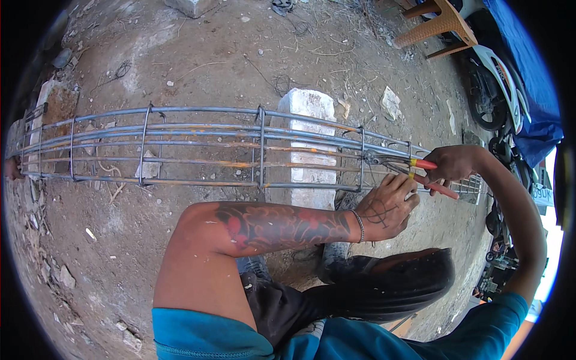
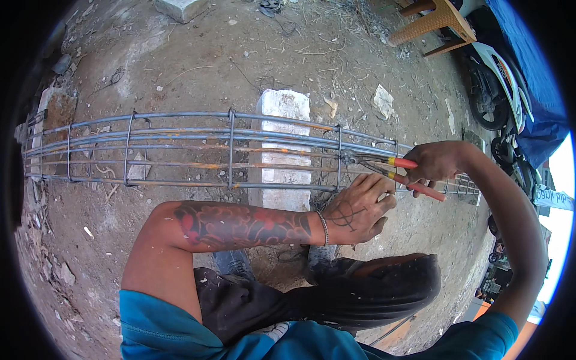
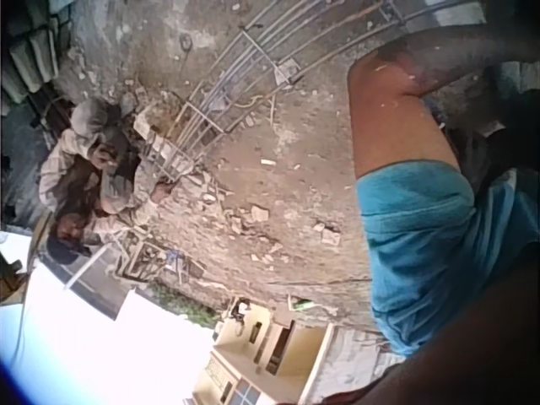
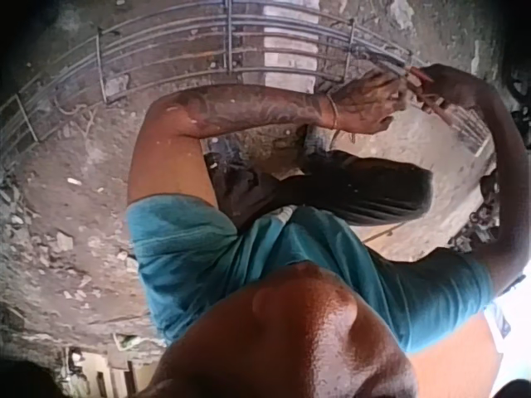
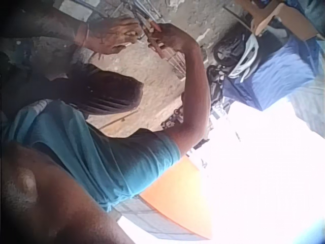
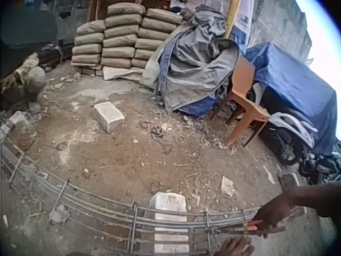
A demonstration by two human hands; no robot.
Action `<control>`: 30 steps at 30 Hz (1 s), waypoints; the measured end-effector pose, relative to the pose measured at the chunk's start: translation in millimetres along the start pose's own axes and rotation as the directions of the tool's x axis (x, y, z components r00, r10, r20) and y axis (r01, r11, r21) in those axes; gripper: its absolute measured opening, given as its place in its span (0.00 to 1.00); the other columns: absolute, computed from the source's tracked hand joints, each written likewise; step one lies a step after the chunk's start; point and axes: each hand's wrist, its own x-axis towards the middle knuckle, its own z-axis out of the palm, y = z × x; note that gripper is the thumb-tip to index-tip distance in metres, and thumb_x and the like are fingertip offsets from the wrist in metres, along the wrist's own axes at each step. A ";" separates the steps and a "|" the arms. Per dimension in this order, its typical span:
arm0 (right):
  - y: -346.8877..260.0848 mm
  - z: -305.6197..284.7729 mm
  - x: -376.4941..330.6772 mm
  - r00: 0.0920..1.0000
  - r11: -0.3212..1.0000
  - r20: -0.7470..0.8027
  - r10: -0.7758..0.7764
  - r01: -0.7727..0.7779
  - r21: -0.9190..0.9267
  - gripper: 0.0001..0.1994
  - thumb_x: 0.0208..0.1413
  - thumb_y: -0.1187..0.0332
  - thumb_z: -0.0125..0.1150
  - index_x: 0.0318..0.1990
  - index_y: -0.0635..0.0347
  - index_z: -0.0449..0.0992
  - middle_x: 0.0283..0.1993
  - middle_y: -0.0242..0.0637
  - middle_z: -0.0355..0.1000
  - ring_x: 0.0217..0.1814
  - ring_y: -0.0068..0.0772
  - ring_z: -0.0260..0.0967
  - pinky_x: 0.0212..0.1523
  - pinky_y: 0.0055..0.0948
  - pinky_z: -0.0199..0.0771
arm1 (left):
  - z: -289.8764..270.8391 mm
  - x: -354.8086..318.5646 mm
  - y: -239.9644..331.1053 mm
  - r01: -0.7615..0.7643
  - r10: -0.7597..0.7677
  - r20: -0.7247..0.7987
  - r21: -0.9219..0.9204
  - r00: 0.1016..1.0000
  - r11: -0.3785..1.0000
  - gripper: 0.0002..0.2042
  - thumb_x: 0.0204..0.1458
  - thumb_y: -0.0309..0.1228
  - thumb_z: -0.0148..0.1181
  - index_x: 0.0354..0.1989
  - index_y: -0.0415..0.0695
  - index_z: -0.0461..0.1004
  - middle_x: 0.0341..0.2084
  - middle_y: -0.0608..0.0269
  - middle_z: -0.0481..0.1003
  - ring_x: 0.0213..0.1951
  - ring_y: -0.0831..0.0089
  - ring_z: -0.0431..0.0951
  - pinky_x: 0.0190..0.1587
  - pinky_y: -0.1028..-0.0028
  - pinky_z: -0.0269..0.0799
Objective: The person twists tie wire around rebar components with pliers to secure them together into a cage structure.
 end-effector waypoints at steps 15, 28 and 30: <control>-2.1 23.3 4.6 0.958 0.982 -0.273 -0.085 0.034 -0.187 0.18 0.54 0.60 0.57 0.46 0.66 0.70 0.37 0.52 0.73 0.44 0.44 0.72 0.47 0.39 0.69 | 36.4 53.4 -64.8 0.269 -0.273 0.126 0.050 0.954 0.962 0.12 0.41 0.34 0.60 0.31 0.41 0.72 0.27 0.52 0.73 0.34 0.56 0.76 0.36 0.61 0.72; -10.1 21.8 17.4 0.668 0.649 -0.664 -0.335 -0.347 -0.677 0.12 0.48 0.64 0.56 0.37 0.62 0.71 0.35 0.46 0.73 0.41 0.44 0.73 0.43 0.40 0.72 | 19.8 73.9 -75.2 0.270 -0.272 -0.019 -0.071 0.962 0.960 0.10 0.45 0.32 0.58 0.33 0.39 0.72 0.22 0.50 0.75 0.27 0.50 0.76 0.32 0.60 0.73; -28.7 18.2 0.4 0.671 0.633 -0.619 -0.408 -0.281 -0.721 0.14 0.49 0.62 0.57 0.38 0.63 0.71 0.36 0.47 0.73 0.40 0.44 0.73 0.42 0.39 0.72 | 21.3 72.0 -73.4 0.267 -0.270 -0.021 -0.084 0.963 0.960 0.10 0.46 0.32 0.57 0.33 0.39 0.72 0.22 0.51 0.75 0.26 0.51 0.77 0.31 0.60 0.73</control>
